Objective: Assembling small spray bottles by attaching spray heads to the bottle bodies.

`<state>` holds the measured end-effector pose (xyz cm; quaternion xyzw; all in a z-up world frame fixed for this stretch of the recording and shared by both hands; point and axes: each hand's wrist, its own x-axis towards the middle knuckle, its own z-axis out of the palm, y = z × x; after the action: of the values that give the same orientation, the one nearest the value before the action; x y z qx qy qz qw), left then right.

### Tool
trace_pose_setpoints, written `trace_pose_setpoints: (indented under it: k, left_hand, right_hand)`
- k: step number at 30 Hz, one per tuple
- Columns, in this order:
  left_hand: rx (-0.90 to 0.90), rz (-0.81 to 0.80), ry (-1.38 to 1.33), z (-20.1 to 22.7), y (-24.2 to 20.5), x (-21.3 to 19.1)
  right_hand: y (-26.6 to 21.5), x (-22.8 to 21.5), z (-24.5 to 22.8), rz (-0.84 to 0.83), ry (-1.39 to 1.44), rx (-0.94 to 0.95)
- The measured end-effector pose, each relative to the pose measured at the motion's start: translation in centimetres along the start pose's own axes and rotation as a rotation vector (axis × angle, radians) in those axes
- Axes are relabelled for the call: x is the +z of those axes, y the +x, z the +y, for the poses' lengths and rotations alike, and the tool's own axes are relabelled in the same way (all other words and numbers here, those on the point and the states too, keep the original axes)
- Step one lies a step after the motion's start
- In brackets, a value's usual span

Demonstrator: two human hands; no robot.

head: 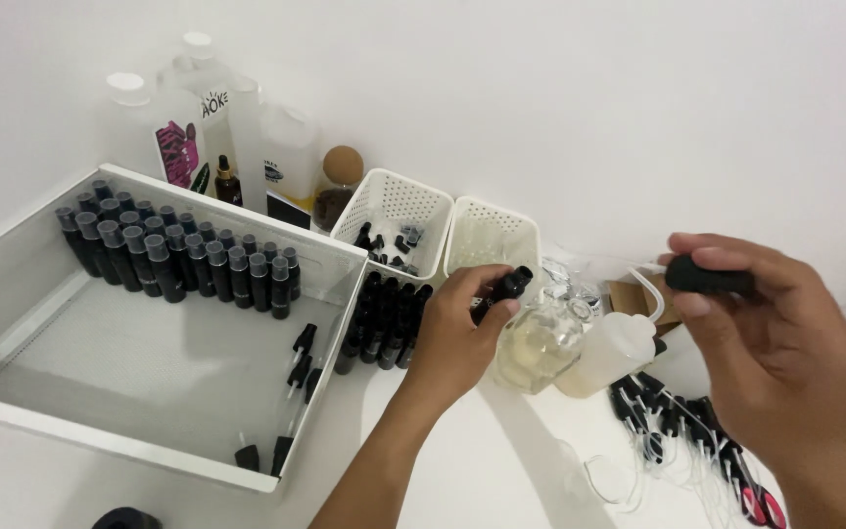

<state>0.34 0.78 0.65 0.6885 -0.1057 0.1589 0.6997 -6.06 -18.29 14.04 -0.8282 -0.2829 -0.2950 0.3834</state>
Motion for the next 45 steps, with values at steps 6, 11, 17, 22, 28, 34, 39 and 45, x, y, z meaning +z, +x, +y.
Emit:
trace_pose_setpoints:
  k: [6, 11, 17, 22, 28, 34, 39, 45]
  left_hand:
    - [0.010, 0.037, -0.025, 0.1, 0.1, 0.0]
    - [0.013, 0.048, -0.022, -0.1, 0.2, 0.0]
    - [0.040, 0.048, -0.001, -0.2, 0.1, 0.0]
    - [0.096, 0.026, 0.048, 0.1, -0.1, -0.2]
    - [0.163, 0.049, 0.082, -0.9, 0.3, -0.1]
    - [0.152, 0.035, 0.063, -0.4, -0.1, -0.1]
    - [0.237, -0.041, 0.179, 0.2, -0.2, -0.5]
    - [0.186, -0.122, -0.055, 2.1, -0.9, -0.6]
  right_hand:
    - [0.6, 0.9, -0.6, -0.031, 0.012, 0.124]
    - [0.4, 0.0, -0.1, -0.070, -0.040, 0.162]
    - [0.5, 0.0, 0.4, -0.262, -0.174, 0.050]
    - [1.3, -0.1, 0.1, -0.335, -0.197, 0.035]
    - [1.6, -0.8, -1.2, -0.265, -0.265, -0.005]
    - [1.6, -0.8, -0.5, -0.363, -0.223, 0.092]
    - [2.7, -0.6, -1.0, -0.439, -0.198, 0.054]
    - [3.1, 1.6, -0.2, -0.288, 0.106, 0.351]
